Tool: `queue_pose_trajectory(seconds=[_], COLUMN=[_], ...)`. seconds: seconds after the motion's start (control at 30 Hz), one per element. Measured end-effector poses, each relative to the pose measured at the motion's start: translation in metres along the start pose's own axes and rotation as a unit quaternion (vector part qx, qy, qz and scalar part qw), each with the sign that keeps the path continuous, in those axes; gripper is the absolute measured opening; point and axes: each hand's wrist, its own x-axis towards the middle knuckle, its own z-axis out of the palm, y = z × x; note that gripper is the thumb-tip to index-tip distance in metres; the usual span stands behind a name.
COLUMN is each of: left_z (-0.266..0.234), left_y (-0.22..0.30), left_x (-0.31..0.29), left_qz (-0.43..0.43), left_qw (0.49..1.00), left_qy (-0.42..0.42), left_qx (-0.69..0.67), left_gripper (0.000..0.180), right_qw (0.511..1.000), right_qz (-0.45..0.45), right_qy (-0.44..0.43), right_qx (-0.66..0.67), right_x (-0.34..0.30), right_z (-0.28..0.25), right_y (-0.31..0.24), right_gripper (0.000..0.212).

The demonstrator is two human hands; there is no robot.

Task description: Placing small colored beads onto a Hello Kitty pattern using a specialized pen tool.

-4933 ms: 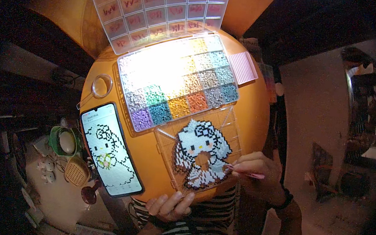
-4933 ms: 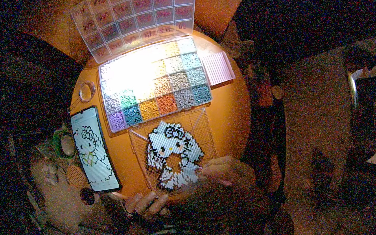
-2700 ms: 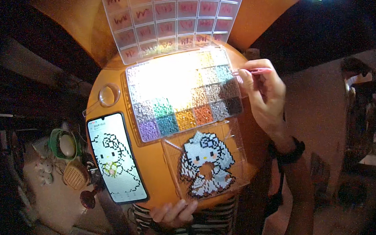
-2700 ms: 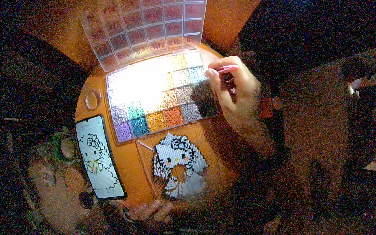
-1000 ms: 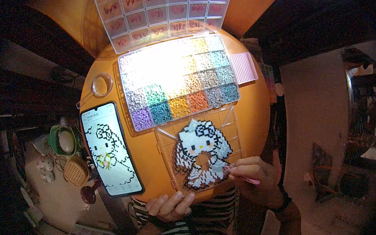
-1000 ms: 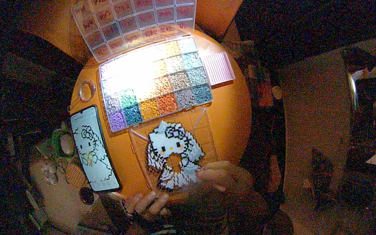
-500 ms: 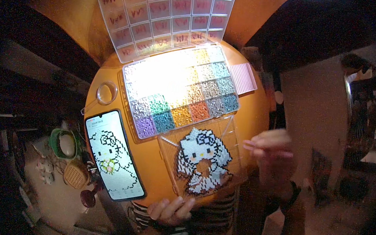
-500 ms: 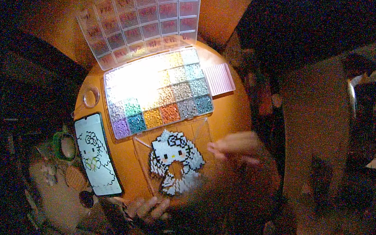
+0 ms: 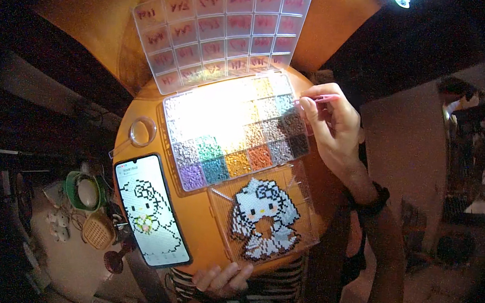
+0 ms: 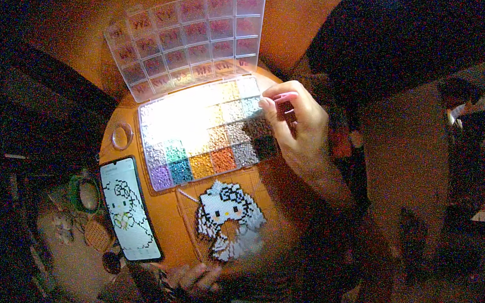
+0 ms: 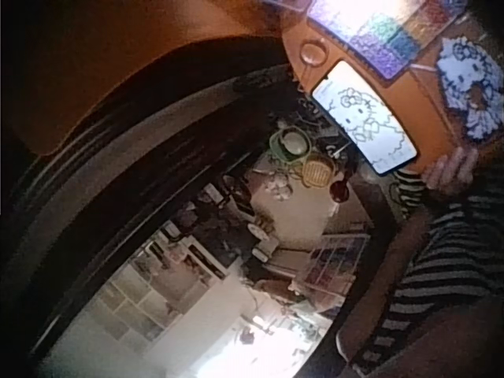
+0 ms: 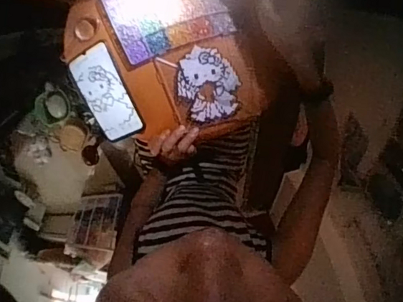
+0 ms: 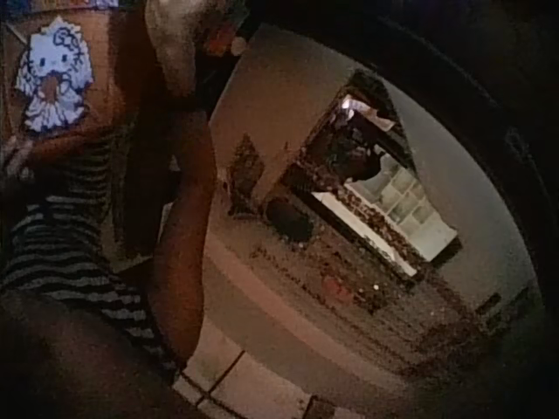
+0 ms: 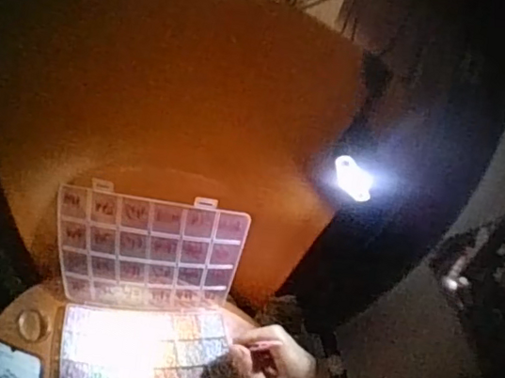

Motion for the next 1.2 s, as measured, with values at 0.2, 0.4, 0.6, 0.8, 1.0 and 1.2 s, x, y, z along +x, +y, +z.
queue_pose_trajectory(seconds=[0.2, 0.4, 0.6, 0.8, 1.0, 1.2], left_z=[0.003, 0.002, -0.001, -0.004, 0.005, 0.008], left_y=[-0.002, 0.001, 0.001, 0.002, 0.003, 0.004], left_x=[-0.007, -0.007, -0.002, -0.001, -0.003, -0.004], left_qz=[0.021, 0.009, 0.006, 0.01, -0.006, -0.007], left_qw=[1.0, 1.0, 0.999, 0.999, 1.0, 0.999], left_qy=[-0.004, 0.003, 0.008, -0.032, 0.013, 0.037], left_qx=[0.019, 0.017, 0.031, 0.031, 0.021, 0.013], left_gripper=[0.03, 0.029, 0.028, 0.027, 0.027, 0.026], right_qw=[0.999, 0.996, 0.995, 0.996, 0.999, 0.994], right_qz=[-0.009, -0.055, -0.039, -0.068, -0.044, -0.068], right_qy=[0.0, 0.003, -0.038, 0.004, -0.003, -0.042], right_qx=[-0.031, -0.076, -0.079, -0.06, -0.025, -0.079], right_x=[0.002, 0.002, 0.005, 0.006, 0.006, 0.008], right_z=[0.0, -0.001, 0.001, -0.002, 0.002, 0.002], right_y=[-0.003, 0.0, -0.01, -0.01, -0.007, -0.009], right_gripper=[0.007, 0.008, 0.008, 0.006, 0.008, 0.013])
